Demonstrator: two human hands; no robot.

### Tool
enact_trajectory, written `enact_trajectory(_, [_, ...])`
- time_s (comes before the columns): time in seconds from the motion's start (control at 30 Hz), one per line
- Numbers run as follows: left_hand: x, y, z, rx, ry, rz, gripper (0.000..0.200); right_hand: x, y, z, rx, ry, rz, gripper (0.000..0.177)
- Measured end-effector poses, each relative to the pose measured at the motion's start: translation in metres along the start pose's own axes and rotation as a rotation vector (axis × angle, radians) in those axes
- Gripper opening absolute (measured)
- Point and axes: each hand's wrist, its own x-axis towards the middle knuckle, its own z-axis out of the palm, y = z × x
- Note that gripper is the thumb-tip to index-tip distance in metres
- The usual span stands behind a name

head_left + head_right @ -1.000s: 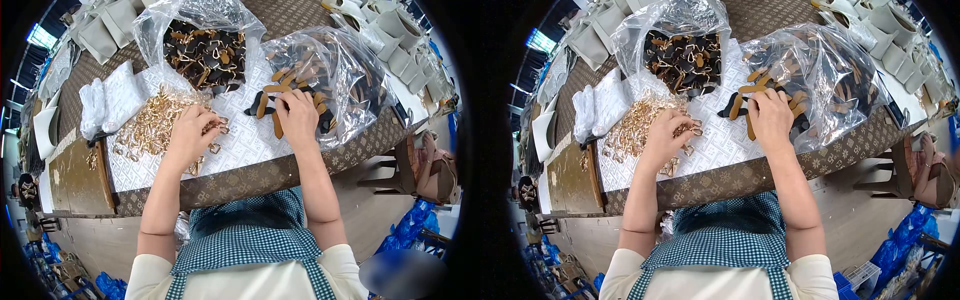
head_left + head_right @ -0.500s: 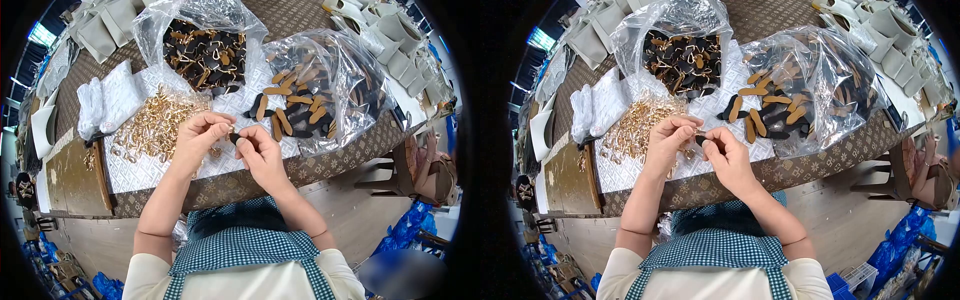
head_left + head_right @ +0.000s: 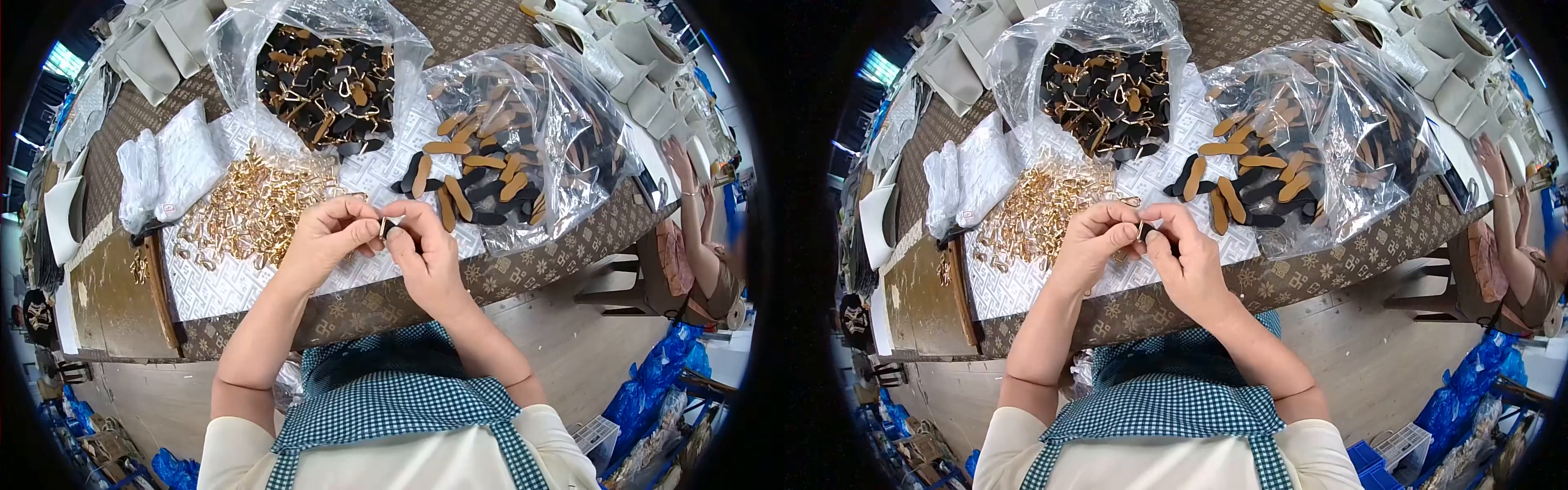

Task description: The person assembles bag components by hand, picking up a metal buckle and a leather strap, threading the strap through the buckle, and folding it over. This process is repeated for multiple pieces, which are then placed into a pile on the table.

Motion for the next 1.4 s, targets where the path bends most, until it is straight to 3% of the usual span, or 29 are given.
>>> enact_trajectory(0.1, [-0.001,0.002,0.004,0.086,-0.009,0.051,0.009,-0.001,-0.003,-0.006,-0.107,-0.053,-0.001,0.025])
enact_trajectory(0.2, [-0.002,0.001,-0.001,0.21,-0.043,0.012,0.006,-0.004,0.0,-0.008,-0.235,-0.084,-0.06,0.031])
enact_trajectory(0.23, [0.0,-0.003,-0.006,0.181,-0.083,-0.057,0.004,-0.005,0.004,-0.008,-0.315,-0.074,0.014,0.034])
enact_trajectory(0.33, [-0.001,-0.002,-0.004,0.095,-0.113,-0.08,0.004,-0.007,0.011,-0.003,-0.153,-0.008,-0.02,0.029])
enact_trajectory(0.63, [-0.001,-0.005,0.0,0.12,-0.071,-0.013,0.001,-0.008,0.007,-0.003,-0.323,0.058,-0.078,0.024])
enact_trajectory(0.73, [-0.002,-0.003,0.003,0.094,-0.047,-0.016,0.004,-0.003,0.008,-0.004,-0.343,0.078,-0.229,0.022])
enact_trajectory(0.83, [-0.002,-0.001,0.004,0.088,-0.068,-0.019,0.007,-0.006,0.005,-0.004,-0.39,0.078,-0.137,0.019])
enact_trajectory(1.13, [0.0,0.0,0.009,0.103,-0.044,0.034,0.007,-0.007,0.009,0.001,-0.357,0.183,-0.185,0.023])
enact_trajectory(1.23, [0.0,0.002,0.007,0.075,-0.054,0.019,0.008,-0.008,-0.002,-0.002,-0.483,0.146,-0.069,0.029])
enact_trajectory(1.33, [0.002,0.005,0.001,0.056,-0.035,0.003,0.009,-0.003,0.0,-0.009,-0.497,0.168,-0.229,0.042])
enact_trajectory(1.37, [0.005,0.006,0.001,0.043,0.059,0.019,0.005,-0.002,0.0,-0.015,-0.526,0.151,-0.187,0.054])
enact_trajectory(1.4, [0.009,0.008,-0.001,0.031,0.153,0.037,0.003,0.003,-0.001,-0.02,-0.544,0.221,-0.286,0.054])
